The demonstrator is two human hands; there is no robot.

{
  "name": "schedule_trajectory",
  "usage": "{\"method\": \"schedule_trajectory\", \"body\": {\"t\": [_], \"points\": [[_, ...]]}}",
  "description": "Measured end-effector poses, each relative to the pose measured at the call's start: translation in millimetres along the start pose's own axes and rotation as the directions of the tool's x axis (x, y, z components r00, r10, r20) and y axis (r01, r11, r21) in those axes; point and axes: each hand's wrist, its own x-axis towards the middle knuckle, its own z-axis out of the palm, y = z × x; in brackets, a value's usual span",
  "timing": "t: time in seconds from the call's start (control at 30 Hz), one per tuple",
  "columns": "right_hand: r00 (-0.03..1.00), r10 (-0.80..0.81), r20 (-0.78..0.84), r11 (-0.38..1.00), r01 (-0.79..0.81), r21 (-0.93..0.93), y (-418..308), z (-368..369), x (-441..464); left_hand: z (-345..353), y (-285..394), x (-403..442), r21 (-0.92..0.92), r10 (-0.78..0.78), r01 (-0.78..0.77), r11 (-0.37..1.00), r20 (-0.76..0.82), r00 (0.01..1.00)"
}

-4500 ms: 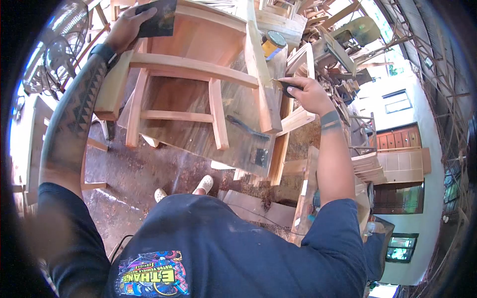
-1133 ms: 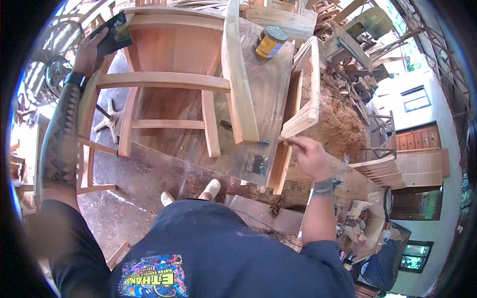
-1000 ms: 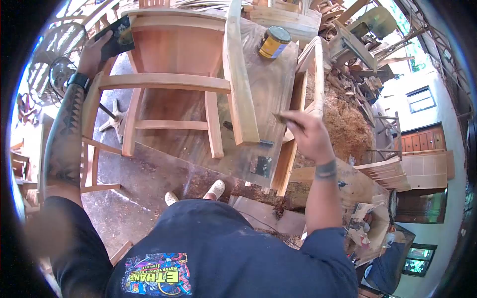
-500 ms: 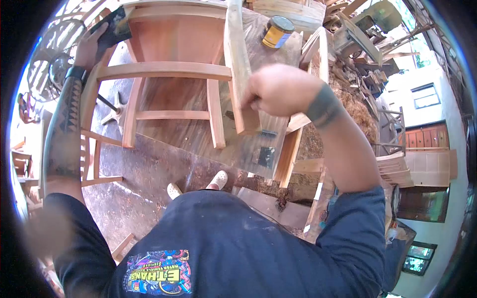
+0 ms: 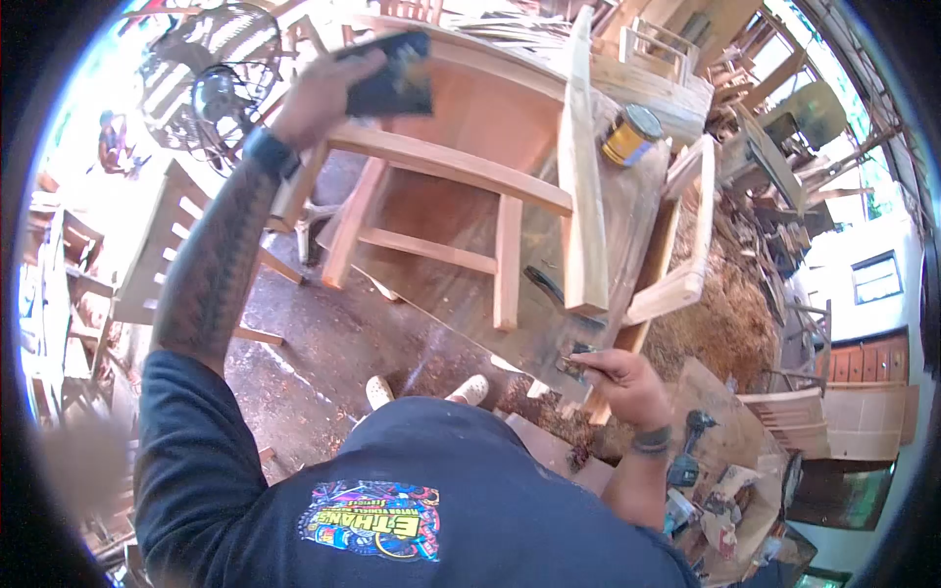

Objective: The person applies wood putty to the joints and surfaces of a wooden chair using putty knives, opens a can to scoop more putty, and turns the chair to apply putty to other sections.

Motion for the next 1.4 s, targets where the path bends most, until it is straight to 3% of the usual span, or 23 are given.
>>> {"method": "schedule_trajectory", "body": {"t": [0.07, 0.1, 0.17, 0.23, 0.33, 0.37, 0.47, 0.57, 0.6, 0.7, 0.73, 0.83, 0.93, 1.03, 1.13, 1.4], "points": [[0.996, 0.075, -0.046, 0.926, -0.053, 0.375, 22, 43, 8, 19, 38, -56, -0.377, -0.109, 0.16, 0.912, 0.153, 0.982], [0.996, 0.06, -0.069, 0.889, -0.022, 0.458, 17, 58, 17, 31, 61, -90, -0.566, -0.169, 0.274, 0.777, 0.232, 0.958], [0.992, 0.049, -0.115, 0.79, 0.032, 0.612, -2, 92, 32, 45, 29, -135, -0.525, -0.202, 0.286, 0.801, 0.213, 0.956], [0.967, 0.052, -0.249, 0.645, 0.157, 0.747, -52, 101, 50, 65, 47, -178, -0.798, -0.301, 0.4, 0.451, 0.286, 0.91], [0.927, 0.007, -0.375, 0.357, 0.348, 0.867, -92, 117, 80, 85, 26, -215, -0.895, -0.285, 0.403, 0.189, 0.343, 0.895], [0.912, -0.039, -0.409, 0.252, 0.405, 0.879, -113, 122, 85, 87, 20, -223, -0.893, -0.268, 0.416, 0.171, 0.363, 0.892], [0.892, 0.075, -0.446, 0.297, 0.407, 0.864, -149, 141, 94, 83, 23, -238, -0.885, -0.35, 0.437, 0.163, 0.362, 0.864], [0.792, -0.036, -0.609, 0.566, 0.518, 0.641, -154, 164, 103, 73, 19, -247, -0.908, -0.35, 0.38, 0.175, 0.303, 0.886], [0.807, -0.025, -0.59, 0.487, 0.525, 0.698, -159, 171, 106, 69, 21, -251, -0.923, -0.36, 0.343, 0.175, 0.265, 0.895], [0.723, -0.273, -0.634, 0.771, 0.559, 0.305, -164, 186, 107, 57, 28, -258, -0.956, -0.398, 0.265, 0.127, 0.195, 0.896], [0.736, -0.324, -0.594, 0.793, 0.554, 0.255, -167, 188, 109, 48, 30, -261, -0.953, -0.419, 0.286, 0.1, 0.22, 0.881], [0.767, -0.446, -0.461, 0.837, 0.54, 0.088, -179, 188, 110, 33, 29, -267, -0.912, -0.446, 0.276, 0.304, 0.12, 0.887], [0.764, -0.566, -0.31, 0.823, 0.541, -0.172, -195, 184, 112, 21, 24, -275, -0.88, -0.415, 0.279, 0.385, 0.105, 0.904], [0.833, -0.539, -0.123, 0.818, 0.483, -0.312, -210, 182, 108, 18, 14, -281, -0.874, -0.414, 0.248, 0.418, 0.059, 0.908], [0.825, -0.552, -0.12, 0.796, 0.478, -0.372, -208, 188, 110, 18, 11, -286, -0.918, -0.43, 0.218, 0.332, 0.059, 0.901], [0.928, -0.366, -0.07, 0.869, 0.314, -0.382, -189, 183, 109, 30, 6, -286, -0.887, -0.405, 0.165, 0.432, -0.027, 0.914]]}}
